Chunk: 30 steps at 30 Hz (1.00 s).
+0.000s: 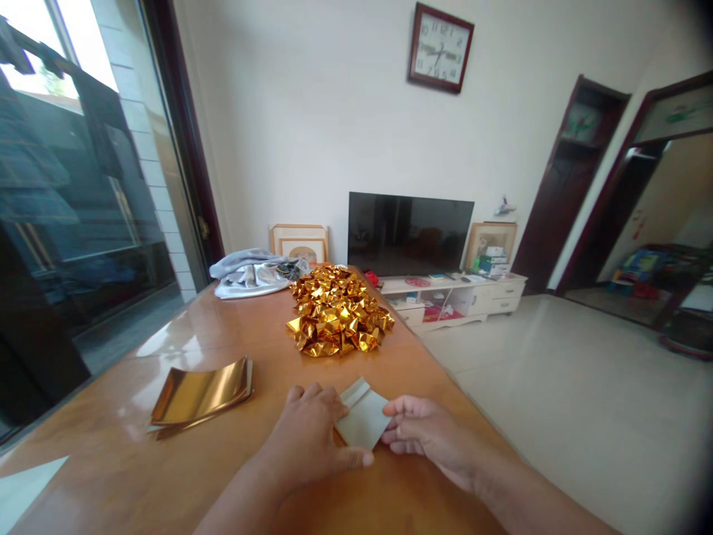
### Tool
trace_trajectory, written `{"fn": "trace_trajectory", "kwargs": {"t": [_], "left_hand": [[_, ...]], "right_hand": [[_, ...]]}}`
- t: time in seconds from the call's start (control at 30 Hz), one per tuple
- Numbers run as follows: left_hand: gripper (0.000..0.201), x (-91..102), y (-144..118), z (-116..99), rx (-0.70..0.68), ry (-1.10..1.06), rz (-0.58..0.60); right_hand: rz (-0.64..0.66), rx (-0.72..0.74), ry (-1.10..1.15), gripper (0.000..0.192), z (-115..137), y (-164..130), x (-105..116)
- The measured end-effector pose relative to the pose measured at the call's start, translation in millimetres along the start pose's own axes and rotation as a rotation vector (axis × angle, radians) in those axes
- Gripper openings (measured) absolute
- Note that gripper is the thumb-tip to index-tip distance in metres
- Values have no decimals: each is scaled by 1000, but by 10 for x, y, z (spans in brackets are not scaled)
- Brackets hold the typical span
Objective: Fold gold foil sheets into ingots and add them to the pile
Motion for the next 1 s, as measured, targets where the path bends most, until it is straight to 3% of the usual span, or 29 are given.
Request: {"fn": "trace_trajectory", "kwargs": {"t": [0.2,0.37,0.5,0.6,0.8,1.0], "left_hand": [[59,14,8,-143,-30,107,15],[37,22,5,-198,-31,111,16],[50,39,2,-219,-31,92,24],[53,28,2,-222,-28,105,27],[26,17,-10,-221,-26,180,6],[22,70,-32,-250,-38,191,18]], "right_hand": [[71,135,-311,33,52,67,36],[-19,402,-856,29,197,83,69],[-23,468,-1171,18,268,62,30],[-28,474,-1256,18,276,33,-33],[-5,513,-1262,21,283,-33,-157],[3,535,-1245,19,375,-17,-74]]}}
Point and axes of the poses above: each hand's wrist, its own y-axis towards the middle knuckle, its own x-axis out of the back of the hand, z = x × y, the point moved 5 cm from there along y, towards the middle knuckle, and after that the axes turned 3 degrees about -y, right-handed, at the moved point
